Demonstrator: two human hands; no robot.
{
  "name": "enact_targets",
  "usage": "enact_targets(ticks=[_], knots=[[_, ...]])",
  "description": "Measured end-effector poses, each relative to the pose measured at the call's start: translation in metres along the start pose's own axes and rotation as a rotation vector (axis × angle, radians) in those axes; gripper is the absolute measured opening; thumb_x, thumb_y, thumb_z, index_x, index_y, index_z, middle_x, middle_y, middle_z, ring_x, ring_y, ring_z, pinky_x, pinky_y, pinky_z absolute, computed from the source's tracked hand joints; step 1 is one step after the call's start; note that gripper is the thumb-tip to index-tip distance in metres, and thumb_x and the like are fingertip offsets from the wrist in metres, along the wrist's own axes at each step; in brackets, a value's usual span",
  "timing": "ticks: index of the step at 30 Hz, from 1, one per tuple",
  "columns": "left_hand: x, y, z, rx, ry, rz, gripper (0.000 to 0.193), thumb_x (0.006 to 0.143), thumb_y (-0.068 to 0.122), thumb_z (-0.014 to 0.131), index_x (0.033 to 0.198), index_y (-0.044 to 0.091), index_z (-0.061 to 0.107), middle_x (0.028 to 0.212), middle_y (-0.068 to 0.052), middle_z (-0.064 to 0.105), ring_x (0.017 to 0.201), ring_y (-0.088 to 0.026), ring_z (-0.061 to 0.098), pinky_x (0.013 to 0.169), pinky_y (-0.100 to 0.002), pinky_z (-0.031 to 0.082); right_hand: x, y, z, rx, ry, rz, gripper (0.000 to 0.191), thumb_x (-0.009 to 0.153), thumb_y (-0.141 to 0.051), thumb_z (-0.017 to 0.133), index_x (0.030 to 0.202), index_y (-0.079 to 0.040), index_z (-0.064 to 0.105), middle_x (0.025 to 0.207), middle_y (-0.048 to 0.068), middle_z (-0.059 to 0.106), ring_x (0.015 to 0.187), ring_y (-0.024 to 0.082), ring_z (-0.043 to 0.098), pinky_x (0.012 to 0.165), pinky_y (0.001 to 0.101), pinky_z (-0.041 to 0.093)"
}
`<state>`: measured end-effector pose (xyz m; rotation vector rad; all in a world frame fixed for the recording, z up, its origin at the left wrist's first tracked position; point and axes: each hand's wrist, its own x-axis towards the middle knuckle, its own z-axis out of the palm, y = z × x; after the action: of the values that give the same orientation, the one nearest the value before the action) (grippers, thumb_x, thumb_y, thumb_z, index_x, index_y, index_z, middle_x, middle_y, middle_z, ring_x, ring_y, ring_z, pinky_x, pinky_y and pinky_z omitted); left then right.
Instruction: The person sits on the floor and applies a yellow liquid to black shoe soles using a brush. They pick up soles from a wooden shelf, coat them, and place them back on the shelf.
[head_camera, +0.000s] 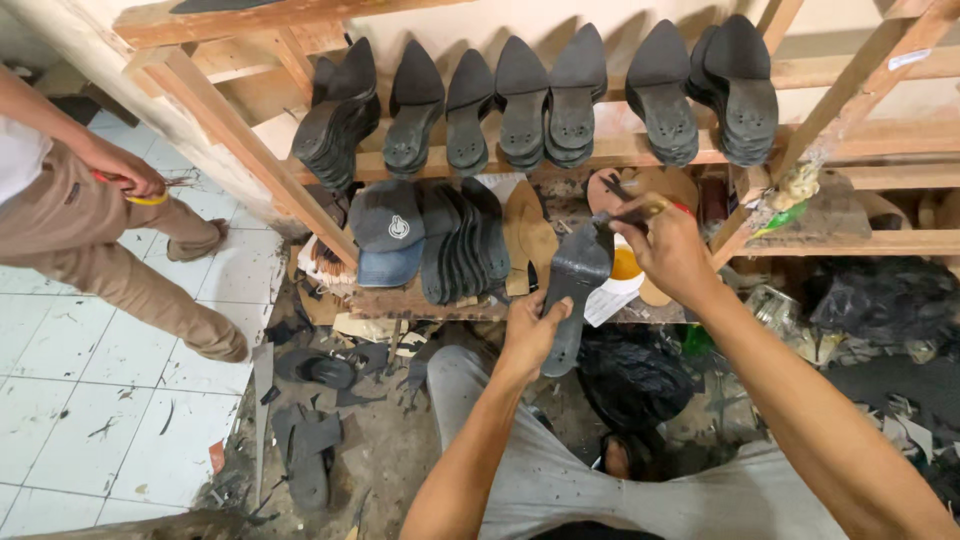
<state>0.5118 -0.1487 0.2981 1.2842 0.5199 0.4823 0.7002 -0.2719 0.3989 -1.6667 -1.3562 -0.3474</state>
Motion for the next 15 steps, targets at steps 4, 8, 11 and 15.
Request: enact_targets(ticks=[4,8,11,15], knots=[[-0.011,-0.014,-0.019,-0.065,0.026,-0.229,0.037,0.101,0.019,0.065,0.126,-0.009,0.063,0.101,-0.002,0.069,0.084,-0.009,0.06,0.072,-0.026,0.047,-0.014,0.038,0.018,-0.05,-0.048,0.291,0.009,0.092,0.0,0.076,0.101,0.003,0.076,0.086,0.02,0.069,0.071,0.032,0.068,0.066,0.0389,0.051],[-0.029,-0.026,-0.033,-0.198,0.085,-0.33,0.043,0.099,0.015,0.061,0.139,-0.003,0.057,0.122,-0.002,0.069,0.105,-0.008,0.063,0.091,-0.023,0.048,-0.047,0.063,0.046,-0.037,-0.136,0.373,0.014,0.084,-0.006,0.079,0.094,0.002,0.074,0.086,0.02,0.071,0.074,0.032,0.069,0.067,0.0412,0.052],[-0.034,-0.025,-0.036,-0.371,-0.017,-0.267,0.041,0.099,0.01,0.062,0.136,-0.007,0.056,0.116,-0.009,0.068,0.099,-0.017,0.064,0.087,-0.032,0.052,-0.055,0.071,0.055,-0.193,-0.205,0.264,0.014,0.079,-0.011,0.08,0.091,-0.003,0.077,0.086,0.019,0.073,0.083,0.037,0.067,0.073,0.0466,0.051],[-0.04,-0.006,-0.038,-0.353,-0.111,-0.175,0.046,0.094,0.003,0.066,0.138,-0.008,0.057,0.12,-0.012,0.07,0.102,-0.014,0.069,0.09,-0.029,0.058,-0.047,0.066,0.041,-0.451,-0.259,0.288,0.027,0.079,-0.025,0.086,0.091,-0.003,0.076,0.089,0.022,0.07,0.087,0.039,0.064,0.079,0.0513,0.048]])
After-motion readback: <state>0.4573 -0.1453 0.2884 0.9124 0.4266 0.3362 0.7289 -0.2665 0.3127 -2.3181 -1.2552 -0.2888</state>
